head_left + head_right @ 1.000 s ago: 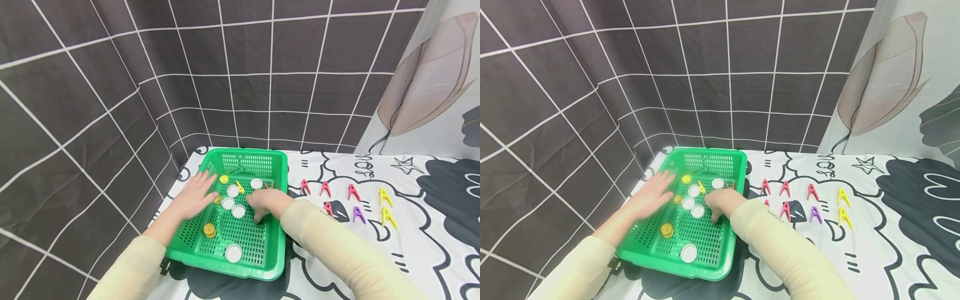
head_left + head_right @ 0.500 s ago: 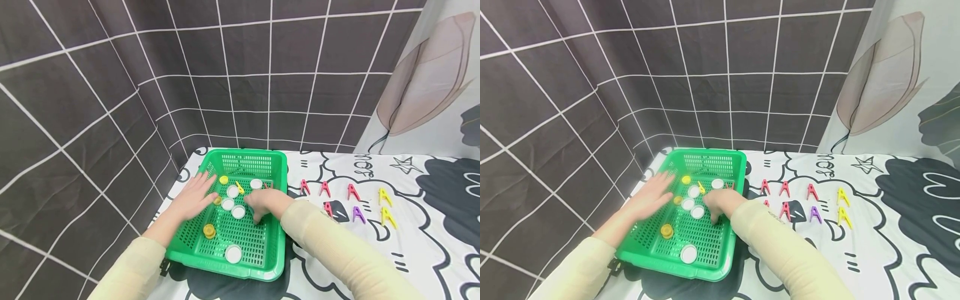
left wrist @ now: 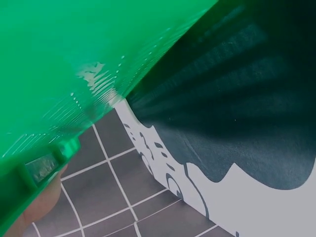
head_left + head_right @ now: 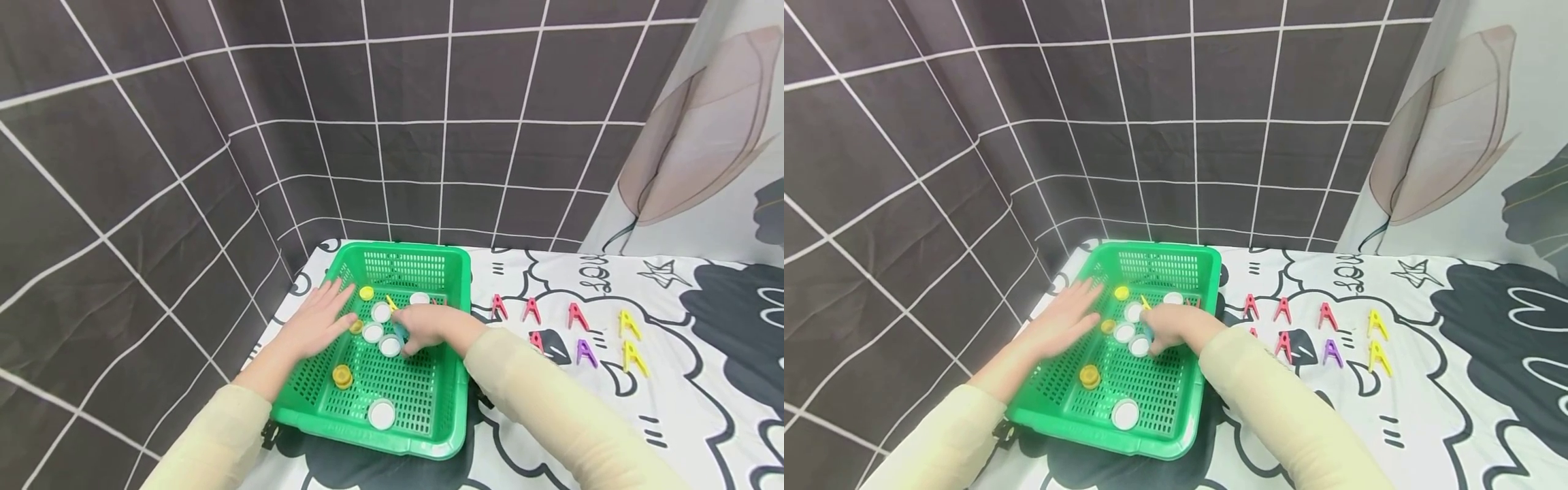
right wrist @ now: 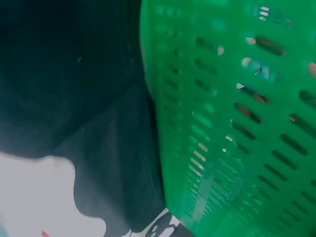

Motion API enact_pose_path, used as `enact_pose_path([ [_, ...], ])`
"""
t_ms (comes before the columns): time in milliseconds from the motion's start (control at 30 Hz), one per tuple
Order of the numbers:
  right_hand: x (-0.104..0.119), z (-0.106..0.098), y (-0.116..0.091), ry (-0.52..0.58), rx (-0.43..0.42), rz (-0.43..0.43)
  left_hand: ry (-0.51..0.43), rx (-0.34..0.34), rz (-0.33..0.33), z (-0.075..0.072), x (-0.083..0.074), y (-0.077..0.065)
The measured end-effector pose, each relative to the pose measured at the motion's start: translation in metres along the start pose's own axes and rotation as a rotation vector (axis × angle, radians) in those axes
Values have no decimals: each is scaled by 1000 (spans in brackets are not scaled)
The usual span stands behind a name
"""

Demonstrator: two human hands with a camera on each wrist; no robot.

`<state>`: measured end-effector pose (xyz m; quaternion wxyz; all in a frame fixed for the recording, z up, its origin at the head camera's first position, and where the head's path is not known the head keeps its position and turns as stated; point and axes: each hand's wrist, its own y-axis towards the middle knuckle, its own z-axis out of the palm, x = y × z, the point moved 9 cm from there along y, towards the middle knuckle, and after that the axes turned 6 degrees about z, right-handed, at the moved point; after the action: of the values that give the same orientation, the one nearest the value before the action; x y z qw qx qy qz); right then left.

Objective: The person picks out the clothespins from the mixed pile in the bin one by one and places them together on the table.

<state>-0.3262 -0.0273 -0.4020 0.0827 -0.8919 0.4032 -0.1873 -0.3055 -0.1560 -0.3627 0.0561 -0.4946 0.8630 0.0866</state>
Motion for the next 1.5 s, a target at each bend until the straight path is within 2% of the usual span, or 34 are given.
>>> enact_pose_path([
  [333,4,-32,-14,114,-169,-114,-11,5,5,-1,-5,4],
  [667,-3,-57,-33,145,-253,-129,-6,8,7,-1,-5,3],
  [933,-24,-64,-53,228,-300,-88,3,7,7,-2,-4,1],
  [1233,-48,-66,-75,262,-370,-44,-5,10,2,-3,-3,-1],
  [1500,-80,-66,-102,287,-423,15,4,18,-4,-3,-3,-1],
])
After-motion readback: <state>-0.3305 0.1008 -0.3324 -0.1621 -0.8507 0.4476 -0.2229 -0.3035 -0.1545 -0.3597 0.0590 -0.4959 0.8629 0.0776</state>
